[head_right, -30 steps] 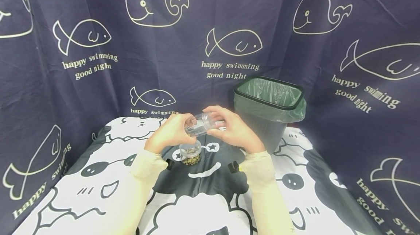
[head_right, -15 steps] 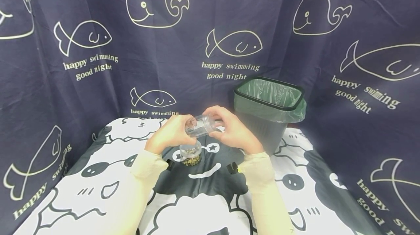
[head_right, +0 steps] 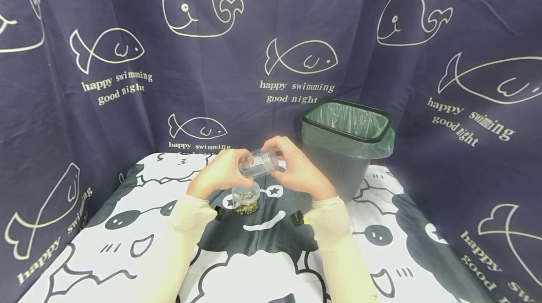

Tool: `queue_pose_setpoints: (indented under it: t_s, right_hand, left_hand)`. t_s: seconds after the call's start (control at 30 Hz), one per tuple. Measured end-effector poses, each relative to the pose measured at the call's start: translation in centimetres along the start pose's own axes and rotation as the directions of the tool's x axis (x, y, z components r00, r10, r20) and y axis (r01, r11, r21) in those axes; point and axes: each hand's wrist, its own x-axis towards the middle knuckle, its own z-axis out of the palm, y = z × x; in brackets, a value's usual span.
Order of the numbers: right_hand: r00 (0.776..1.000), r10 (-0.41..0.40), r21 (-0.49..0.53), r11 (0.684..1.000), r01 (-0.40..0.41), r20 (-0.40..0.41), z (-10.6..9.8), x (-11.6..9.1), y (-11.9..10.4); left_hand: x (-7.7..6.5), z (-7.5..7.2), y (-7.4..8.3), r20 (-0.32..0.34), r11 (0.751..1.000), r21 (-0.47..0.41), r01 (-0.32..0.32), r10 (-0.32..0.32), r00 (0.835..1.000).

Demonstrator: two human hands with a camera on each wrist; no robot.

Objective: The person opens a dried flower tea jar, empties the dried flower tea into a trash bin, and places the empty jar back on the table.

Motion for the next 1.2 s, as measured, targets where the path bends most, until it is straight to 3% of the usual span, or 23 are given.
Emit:
queue_pose_setpoints:
  t_s: [0.23, 0.33, 0.7, 1.2]
  right_hand:
    - [1.000, -0.017, -0.034, 0.999, 0.017, -0.002, -0.1, -0.1, -3.4]
    - [1.000, -0.018, -0.044, 0.999, 0.018, 0.004, -0.1, -0.1, -3.8]
    - [1.000, -0.019, -0.065, 0.998, 0.019, 0.009, 0.4, 0.1, -0.4]
    - [0.999, 0.005, -0.045, 0.999, -0.003, 0.045, 0.2, 0.0, -0.3]
  left_hand:
    - [0.0, 0.0, -0.1, -0.001, 1.000, 0.001, 0.005, -0.005, 1.000]
    - [0.1, 0.0, -0.1, 0.003, 1.000, 0.003, 0.008, -0.008, 1.000]
    - [0.0, 0.1, -0.2, 0.001, 1.000, 0.006, 0.011, -0.011, 1.000]
    - [0.0, 0.1, 0.0, 0.004, 1.000, 0.000, 0.020, -0.020, 1.000]
